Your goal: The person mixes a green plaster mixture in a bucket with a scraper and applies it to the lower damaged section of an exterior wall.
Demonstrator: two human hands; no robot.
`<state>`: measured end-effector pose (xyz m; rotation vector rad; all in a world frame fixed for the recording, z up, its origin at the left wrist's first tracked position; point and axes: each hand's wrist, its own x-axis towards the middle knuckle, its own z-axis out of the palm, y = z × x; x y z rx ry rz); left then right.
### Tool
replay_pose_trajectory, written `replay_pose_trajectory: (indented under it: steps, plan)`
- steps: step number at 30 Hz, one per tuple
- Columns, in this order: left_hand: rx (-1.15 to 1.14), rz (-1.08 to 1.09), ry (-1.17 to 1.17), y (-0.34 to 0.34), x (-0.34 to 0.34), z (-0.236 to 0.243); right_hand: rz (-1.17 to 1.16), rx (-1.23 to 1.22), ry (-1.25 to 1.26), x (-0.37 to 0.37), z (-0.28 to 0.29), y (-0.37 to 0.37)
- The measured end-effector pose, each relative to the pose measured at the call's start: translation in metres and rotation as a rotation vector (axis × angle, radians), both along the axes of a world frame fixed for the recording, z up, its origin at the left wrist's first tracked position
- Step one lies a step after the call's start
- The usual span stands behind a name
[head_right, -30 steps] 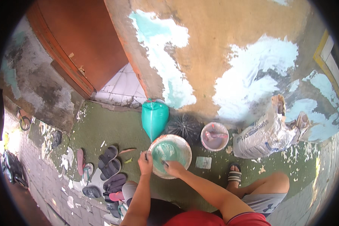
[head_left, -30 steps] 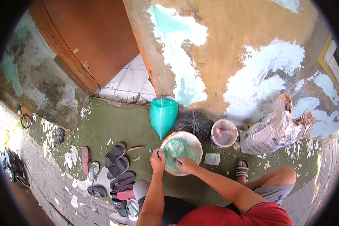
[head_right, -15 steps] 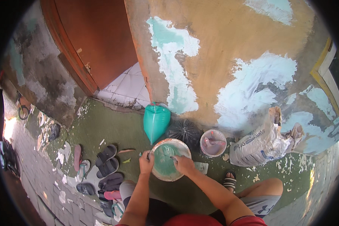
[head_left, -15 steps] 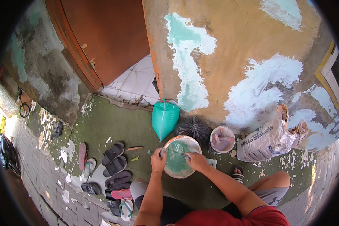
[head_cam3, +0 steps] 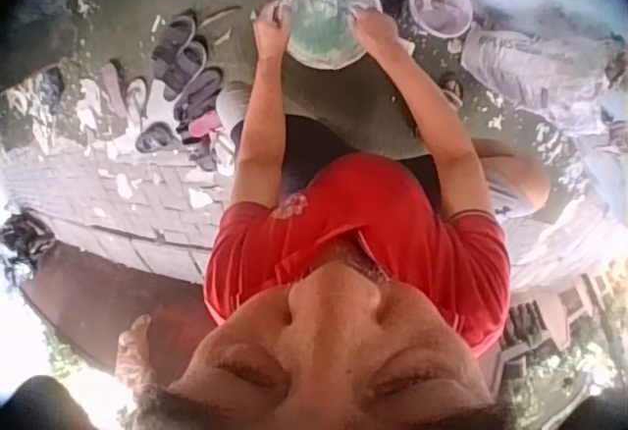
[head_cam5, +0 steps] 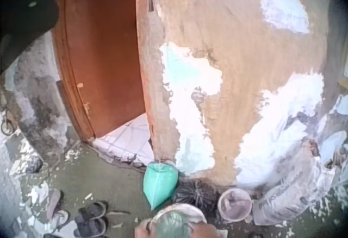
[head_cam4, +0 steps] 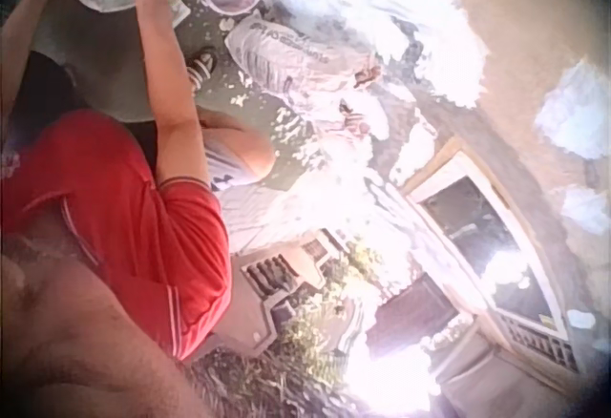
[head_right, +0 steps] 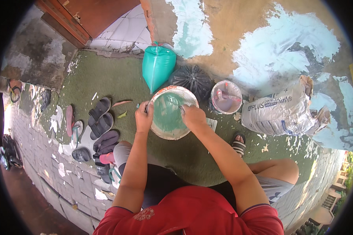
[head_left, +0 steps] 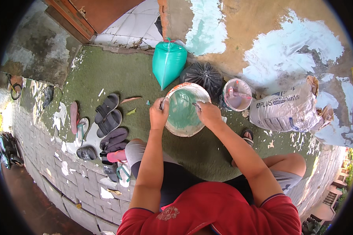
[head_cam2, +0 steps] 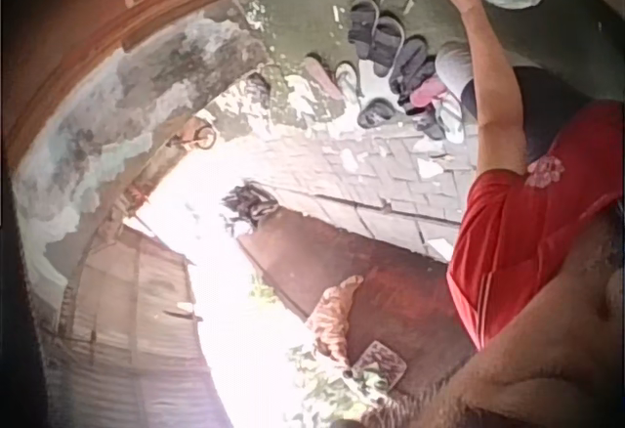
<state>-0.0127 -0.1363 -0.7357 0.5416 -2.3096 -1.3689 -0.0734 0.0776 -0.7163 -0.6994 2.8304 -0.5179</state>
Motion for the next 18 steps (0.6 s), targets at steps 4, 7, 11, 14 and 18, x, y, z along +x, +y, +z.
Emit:
replay_pose_trajectory:
  steps: [4, 7, 11, 14, 18]
  plan:
    - [0.007, 0.012, -0.009, -0.003, 0.002, -0.007, -0.041, 0.010, 0.038, 0.010, -0.003, -0.020]
    - [-0.018, 0.017, -0.030, -0.005, 0.003, -0.007, -0.069, 0.089, -0.022, 0.010, -0.006, -0.030]
    - [-0.056, 0.006, -0.039, -0.005, 0.003, -0.008, -0.133, 0.142, -0.080, 0.004, -0.016, -0.045]
    - [-0.046, 0.015, -0.027, -0.004, 0.003, -0.009, -0.094, 0.096, -0.053, 0.006, -0.018, -0.067]
    - [-0.045, -0.011, -0.027, -0.005, 0.003, -0.014, 0.005, 0.064, -0.019, 0.024, -0.018, -0.076]
